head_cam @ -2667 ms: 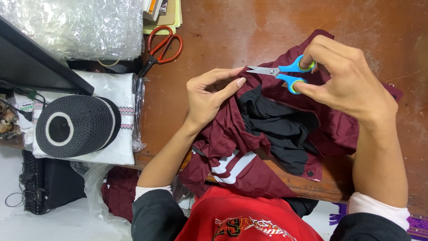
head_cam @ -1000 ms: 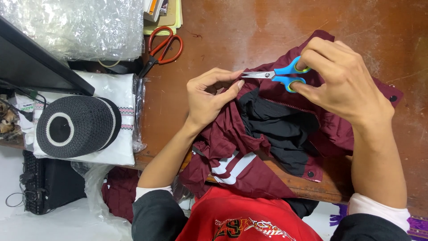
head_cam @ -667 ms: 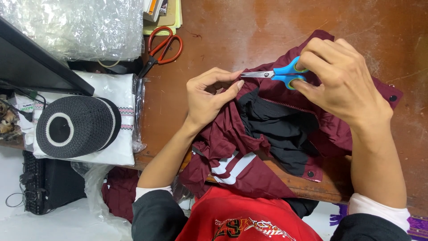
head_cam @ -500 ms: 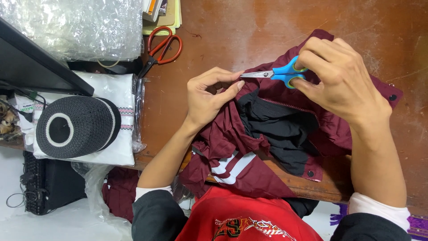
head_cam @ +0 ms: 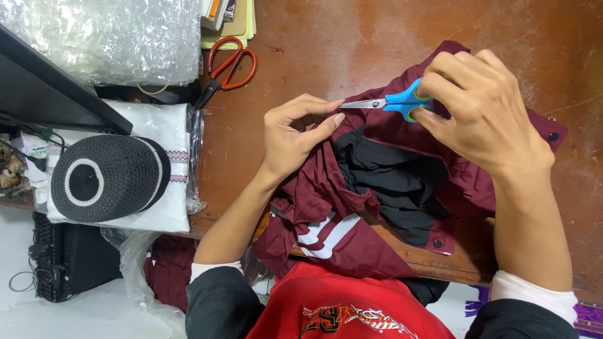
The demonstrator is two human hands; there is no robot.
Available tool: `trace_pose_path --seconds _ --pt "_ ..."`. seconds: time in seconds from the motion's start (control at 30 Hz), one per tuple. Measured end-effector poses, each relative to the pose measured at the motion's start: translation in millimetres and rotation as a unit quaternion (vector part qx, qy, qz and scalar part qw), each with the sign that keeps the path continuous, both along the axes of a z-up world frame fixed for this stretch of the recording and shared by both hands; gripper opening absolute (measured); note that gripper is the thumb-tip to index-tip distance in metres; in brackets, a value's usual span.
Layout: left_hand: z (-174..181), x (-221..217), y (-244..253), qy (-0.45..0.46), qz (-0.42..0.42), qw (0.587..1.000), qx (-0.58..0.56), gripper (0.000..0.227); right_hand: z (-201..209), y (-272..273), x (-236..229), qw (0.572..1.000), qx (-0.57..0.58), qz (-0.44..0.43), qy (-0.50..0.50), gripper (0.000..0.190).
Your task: Trimming loose threads from a maroon jacket using a pair of scissors on a work table.
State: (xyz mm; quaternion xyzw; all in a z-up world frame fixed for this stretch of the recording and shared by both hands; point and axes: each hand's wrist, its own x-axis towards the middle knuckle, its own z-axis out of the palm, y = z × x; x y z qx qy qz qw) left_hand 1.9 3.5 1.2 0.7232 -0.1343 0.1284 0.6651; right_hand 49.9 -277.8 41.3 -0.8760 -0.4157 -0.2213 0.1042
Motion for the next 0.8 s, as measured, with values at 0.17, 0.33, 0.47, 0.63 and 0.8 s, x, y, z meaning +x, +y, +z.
trace_pose_path --seconds 0.17,0.33,0.47,0.63,0.8 --pt "-0.5 -0.1 -0.2 0.004 -0.003 1.000 -0.006 0.014 0.9 -2.6 2.6 0.999 0.034 0.015 0.033 0.027" --pt "-0.4 -0.7 -1.2 0.009 -0.009 1.000 -0.021 0.015 1.4 -4.5 3.8 0.995 0.086 0.008 0.058 0.033" --pt "5.5 -1.0 -2.3 0.050 -0.031 0.996 -0.064 0.016 13.3 11.9 -4.2 0.942 0.245 0.043 0.224 0.029" --pt "5.7 1.7 -2.7 0.107 -0.041 0.989 -0.092 0.013 -8.5 55.1 -14.5 0.777 0.410 0.098 0.468 0.028" --pt "-13.1 6.8 5.8 0.111 0.003 0.991 -0.081 0.009 -16.2 84.7 -27.9 0.701 0.519 0.049 0.486 0.028"
